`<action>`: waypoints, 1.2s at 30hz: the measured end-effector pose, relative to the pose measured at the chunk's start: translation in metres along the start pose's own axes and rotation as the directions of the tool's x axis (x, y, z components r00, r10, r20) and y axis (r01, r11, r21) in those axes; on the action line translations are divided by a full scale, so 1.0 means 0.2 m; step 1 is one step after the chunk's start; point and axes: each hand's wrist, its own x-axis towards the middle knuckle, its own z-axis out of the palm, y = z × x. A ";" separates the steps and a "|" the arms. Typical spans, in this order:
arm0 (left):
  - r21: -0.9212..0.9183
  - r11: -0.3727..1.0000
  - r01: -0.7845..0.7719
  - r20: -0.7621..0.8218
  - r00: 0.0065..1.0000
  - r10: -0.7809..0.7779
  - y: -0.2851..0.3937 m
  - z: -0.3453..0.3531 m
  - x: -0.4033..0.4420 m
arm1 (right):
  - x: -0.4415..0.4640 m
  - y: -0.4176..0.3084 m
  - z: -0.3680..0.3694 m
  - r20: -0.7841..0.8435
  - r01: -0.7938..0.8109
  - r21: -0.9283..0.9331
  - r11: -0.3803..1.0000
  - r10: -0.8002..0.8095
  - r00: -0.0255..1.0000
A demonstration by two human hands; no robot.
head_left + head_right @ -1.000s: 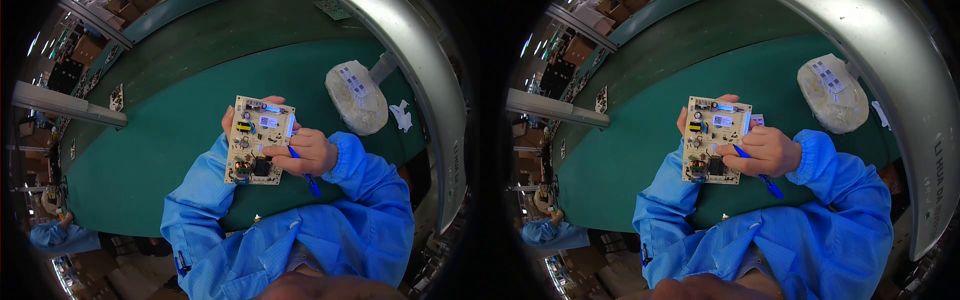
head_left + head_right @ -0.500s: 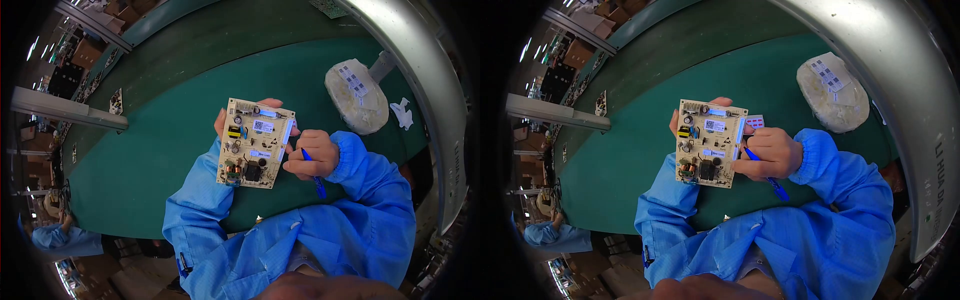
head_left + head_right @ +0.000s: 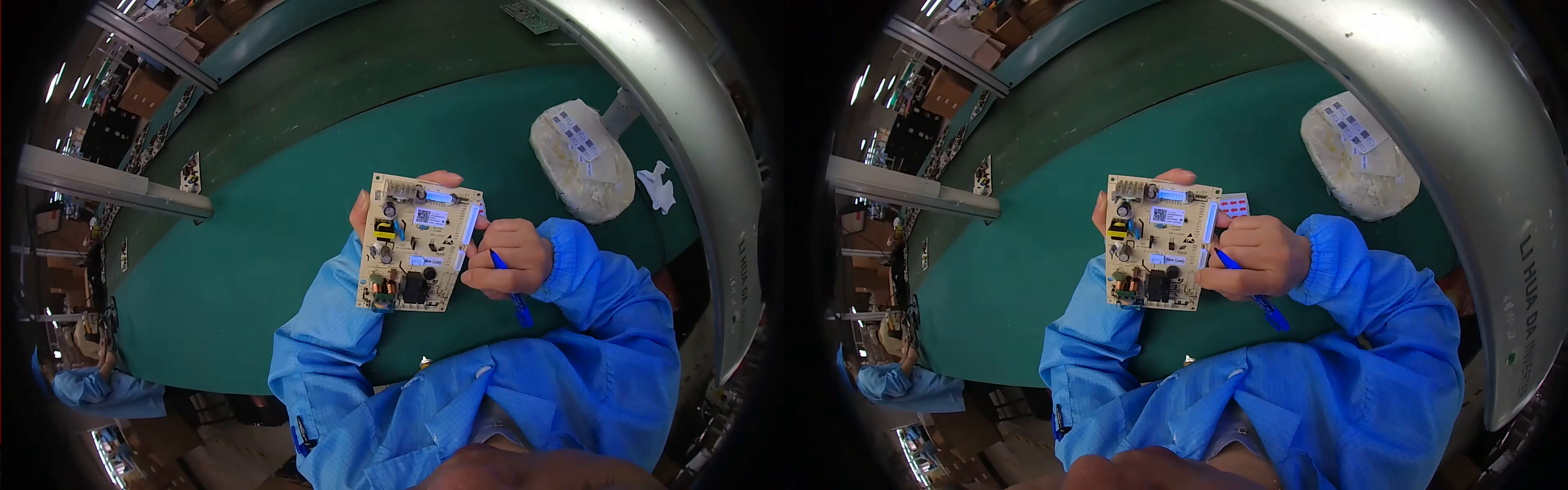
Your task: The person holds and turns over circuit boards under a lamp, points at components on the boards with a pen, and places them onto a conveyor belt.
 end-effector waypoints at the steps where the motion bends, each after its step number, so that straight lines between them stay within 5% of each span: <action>1: -0.015 1.000 -0.010 0.026 1.000 0.010 0.00 -0.01 0.00 | 0.00 0.00 -0.01 0.015 -0.004 0.011 1.000 0.003 1.000; 9: -0.003 1.000 -0.007 0.037 0.999 0.007 0.00 -0.02 0.03 | -0.02 0.01 -0.01 -0.011 -0.018 0.005 1.000 0.018 1.000; 14: 0.045 0.997 -0.059 -0.160 0.985 0.065 0.02 -0.04 0.02 | -0.04 0.03 0.00 -0.001 -0.036 -0.059 0.998 0.036 0.999; 15: 0.203 0.978 -0.037 -0.270 0.958 0.092 0.03 -0.04 0.02 | -0.03 0.03 0.00 -0.001 -0.039 -0.062 0.997 0.039 0.999; 17: -0.014 0.999 -0.047 -0.028 0.998 0.047 0.03 -0.05 0.05 | -0.02 0.03 -0.01 -0.029 -0.066 0.015 0.998 0.067 0.997; 36: -0.054 0.991 -0.123 -0.105 0.988 0.117 0.00 -0.06 0.11 | -0.06 0.05 -0.02 -0.064 -0.109 0.074 0.991 0.113 0.991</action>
